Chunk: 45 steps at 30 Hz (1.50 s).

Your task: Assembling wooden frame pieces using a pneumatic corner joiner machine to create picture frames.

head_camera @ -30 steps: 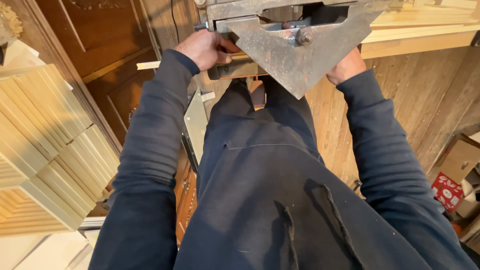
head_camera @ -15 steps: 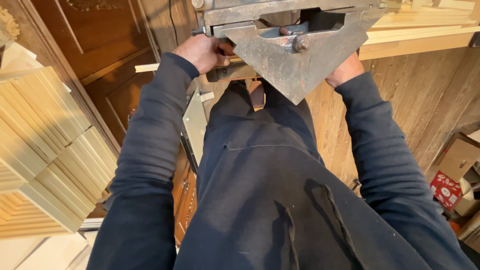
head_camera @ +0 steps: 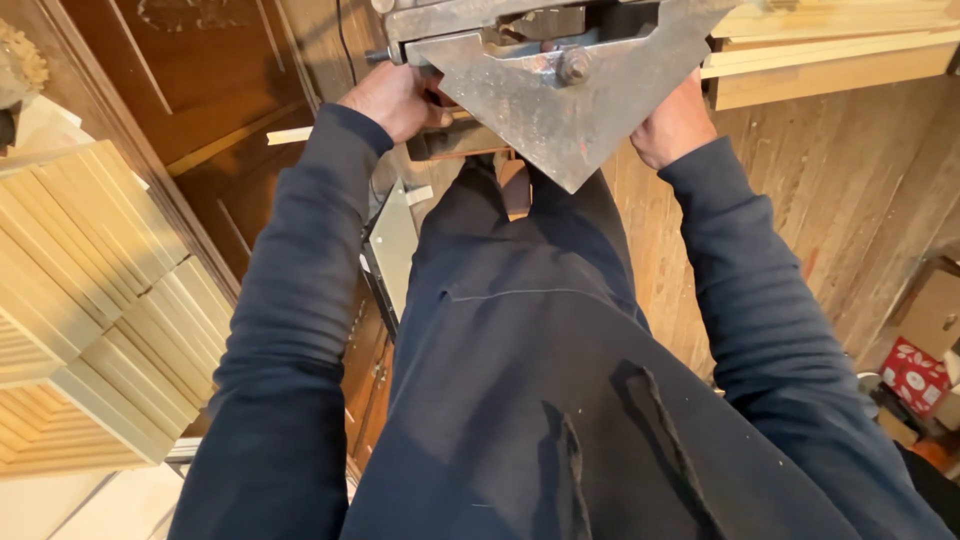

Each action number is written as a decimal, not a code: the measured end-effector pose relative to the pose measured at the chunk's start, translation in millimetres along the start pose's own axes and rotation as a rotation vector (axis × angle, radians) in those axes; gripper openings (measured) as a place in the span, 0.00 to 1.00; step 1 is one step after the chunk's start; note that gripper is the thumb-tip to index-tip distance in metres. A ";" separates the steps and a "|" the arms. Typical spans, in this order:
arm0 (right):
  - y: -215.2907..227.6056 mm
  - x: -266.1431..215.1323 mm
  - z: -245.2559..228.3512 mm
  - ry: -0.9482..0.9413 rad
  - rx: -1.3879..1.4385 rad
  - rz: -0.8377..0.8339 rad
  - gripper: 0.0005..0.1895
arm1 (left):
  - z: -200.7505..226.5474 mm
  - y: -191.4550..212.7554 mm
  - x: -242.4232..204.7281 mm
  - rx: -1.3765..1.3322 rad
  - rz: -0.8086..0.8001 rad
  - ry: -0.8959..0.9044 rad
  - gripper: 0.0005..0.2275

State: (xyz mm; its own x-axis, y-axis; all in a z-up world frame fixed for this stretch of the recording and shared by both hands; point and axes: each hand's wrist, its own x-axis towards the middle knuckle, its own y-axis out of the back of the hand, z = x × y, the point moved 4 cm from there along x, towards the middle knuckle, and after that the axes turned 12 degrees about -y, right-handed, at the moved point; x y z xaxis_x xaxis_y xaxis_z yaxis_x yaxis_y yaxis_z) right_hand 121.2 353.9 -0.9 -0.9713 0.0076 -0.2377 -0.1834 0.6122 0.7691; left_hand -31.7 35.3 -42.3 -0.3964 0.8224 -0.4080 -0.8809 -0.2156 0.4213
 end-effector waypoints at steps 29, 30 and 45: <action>4.7 -2.6 -7.1 -0.100 0.135 -0.036 0.15 | 23.4 8.6 -5.8 -0.045 -0.013 0.037 0.13; 5.2 -2.8 -8.2 -0.097 0.146 -0.030 0.15 | 26.0 9.3 -6.0 -0.035 -0.021 0.051 0.13; -1.5 -6.8 -39.8 -0.047 -0.092 0.027 0.17 | 16.5 6.4 -9.0 -0.082 0.013 -0.002 0.14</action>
State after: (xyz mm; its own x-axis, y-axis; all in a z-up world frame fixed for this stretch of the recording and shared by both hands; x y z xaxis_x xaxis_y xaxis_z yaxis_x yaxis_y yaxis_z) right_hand 122.0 321.4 23.2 -0.9682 0.0615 -0.2425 -0.1729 0.5365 0.8260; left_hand -29.5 35.3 -22.6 -0.4076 0.8204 -0.4010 -0.8938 -0.2685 0.3593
